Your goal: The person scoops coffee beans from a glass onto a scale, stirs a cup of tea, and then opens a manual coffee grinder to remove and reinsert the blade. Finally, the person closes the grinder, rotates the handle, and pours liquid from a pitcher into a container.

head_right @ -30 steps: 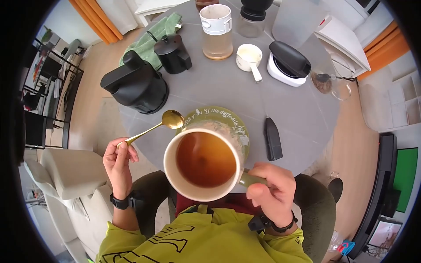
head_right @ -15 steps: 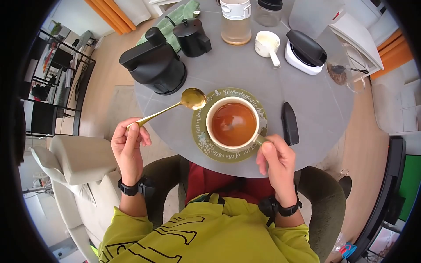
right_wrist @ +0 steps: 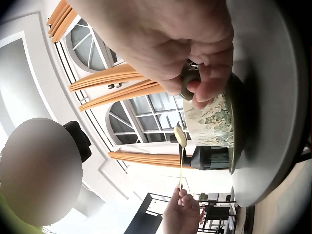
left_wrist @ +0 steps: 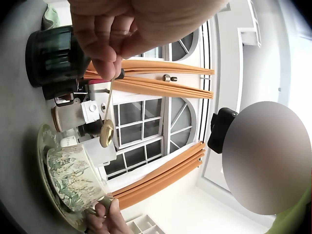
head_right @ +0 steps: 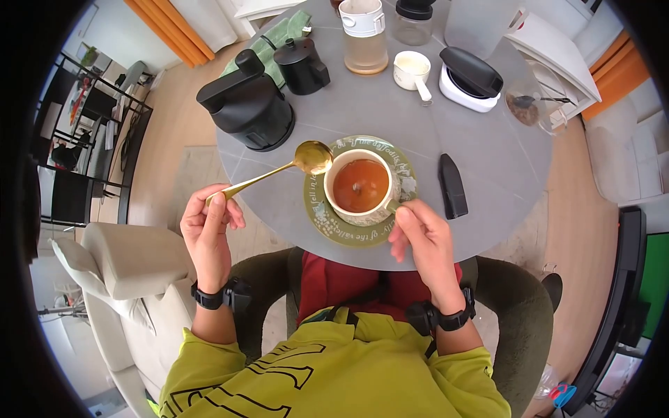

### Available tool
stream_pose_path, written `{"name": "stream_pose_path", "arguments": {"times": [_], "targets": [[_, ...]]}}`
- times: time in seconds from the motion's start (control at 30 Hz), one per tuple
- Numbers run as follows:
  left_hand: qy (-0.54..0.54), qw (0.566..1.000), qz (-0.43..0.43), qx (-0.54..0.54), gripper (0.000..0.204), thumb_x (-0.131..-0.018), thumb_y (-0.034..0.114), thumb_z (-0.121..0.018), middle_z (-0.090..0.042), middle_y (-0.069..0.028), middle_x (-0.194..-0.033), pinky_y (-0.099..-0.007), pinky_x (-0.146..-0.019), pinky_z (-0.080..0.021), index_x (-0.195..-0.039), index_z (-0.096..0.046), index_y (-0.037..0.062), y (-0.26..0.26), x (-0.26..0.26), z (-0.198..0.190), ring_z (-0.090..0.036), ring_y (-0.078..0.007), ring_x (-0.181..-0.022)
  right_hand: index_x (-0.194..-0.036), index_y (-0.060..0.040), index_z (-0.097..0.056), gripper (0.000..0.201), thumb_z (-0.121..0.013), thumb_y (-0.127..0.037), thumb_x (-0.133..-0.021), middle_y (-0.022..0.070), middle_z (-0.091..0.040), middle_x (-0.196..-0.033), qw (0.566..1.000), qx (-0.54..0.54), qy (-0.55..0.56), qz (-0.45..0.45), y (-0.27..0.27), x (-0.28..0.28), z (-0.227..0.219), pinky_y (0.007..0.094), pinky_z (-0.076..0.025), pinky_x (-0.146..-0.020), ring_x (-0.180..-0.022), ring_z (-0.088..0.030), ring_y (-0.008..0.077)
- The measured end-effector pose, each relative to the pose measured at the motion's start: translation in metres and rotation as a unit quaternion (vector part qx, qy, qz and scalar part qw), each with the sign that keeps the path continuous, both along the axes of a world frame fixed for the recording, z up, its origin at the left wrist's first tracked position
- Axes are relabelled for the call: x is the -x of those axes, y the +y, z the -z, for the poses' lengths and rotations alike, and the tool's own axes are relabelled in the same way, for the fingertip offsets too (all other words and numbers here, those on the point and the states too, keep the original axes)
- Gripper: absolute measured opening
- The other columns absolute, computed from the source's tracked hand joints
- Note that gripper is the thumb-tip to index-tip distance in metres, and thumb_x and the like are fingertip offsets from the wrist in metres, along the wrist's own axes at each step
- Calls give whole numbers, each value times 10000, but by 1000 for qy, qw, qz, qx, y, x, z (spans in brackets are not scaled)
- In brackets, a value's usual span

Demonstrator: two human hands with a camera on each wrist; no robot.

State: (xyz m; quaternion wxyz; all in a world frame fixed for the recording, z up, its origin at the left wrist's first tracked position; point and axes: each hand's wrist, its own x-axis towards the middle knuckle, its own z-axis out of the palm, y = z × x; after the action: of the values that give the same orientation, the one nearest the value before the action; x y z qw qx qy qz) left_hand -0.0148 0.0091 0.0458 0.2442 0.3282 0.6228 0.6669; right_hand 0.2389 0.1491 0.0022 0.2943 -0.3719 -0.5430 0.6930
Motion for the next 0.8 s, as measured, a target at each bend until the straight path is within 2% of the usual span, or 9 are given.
{"name": "stream_pose_path", "arguments": {"times": [0.23,0.3,0.4,0.6,0.8], "targets": [[-3,1000,-10,0,165,-968,122,-507,-616,-52,-726,-209,-584,-391,-1039,-593,0,1,0,2,-541,-94,-617,-893,-7,-576,253,-507,-236,-977,39,-571,-658,1000,4,-11,-12,1,-1,-3,213,-410,-447,-501,-538,85],[-6,1000,-11,-1,165,-968,123,-510,-618,-53,-732,-210,-587,-392,-1040,-592,0,1,1,3,-544,-95,-622,-884,-20,-596,267,-517,-259,-971,14,-540,-610,996,-16,-76,-35,3,-3,-8,200,-373,-432,-472,-498,60],[-10,1000,-12,-4,166,-967,126,-514,-622,-54,-741,-212,-591,-394,-1042,-592,0,1,0,3,-550,-98,-628,-877,-30,-623,275,-527,-273,-965,-10,-494,-571,993,-23,-109,-31,4,-3,-13,197,-328,-420,-443,-433,38],[-3,1000,-3,-14,164,-964,120,-517,-625,-59,-746,-219,-592,-396,-1044,-590,-3,0,-5,0,-556,-105,-632,-879,-29,-646,273,-538,-266,-959,-36,-425,-532,991,-66,-119,-20,3,-1,-10,210,-261,-415,-440,-348,23],[29,999,6,-14,162,-961,111,-516,-621,-65,-731,-226,-592,-398,-1047,-589,-6,-1,-15,-5,-558,-112,-626,-822,-48,-629,292,-542,-292,-956,-49,-396,-505,993,-73,-95,-16,1,0,-5,214,-247,-429,-453,-343,21]]}}
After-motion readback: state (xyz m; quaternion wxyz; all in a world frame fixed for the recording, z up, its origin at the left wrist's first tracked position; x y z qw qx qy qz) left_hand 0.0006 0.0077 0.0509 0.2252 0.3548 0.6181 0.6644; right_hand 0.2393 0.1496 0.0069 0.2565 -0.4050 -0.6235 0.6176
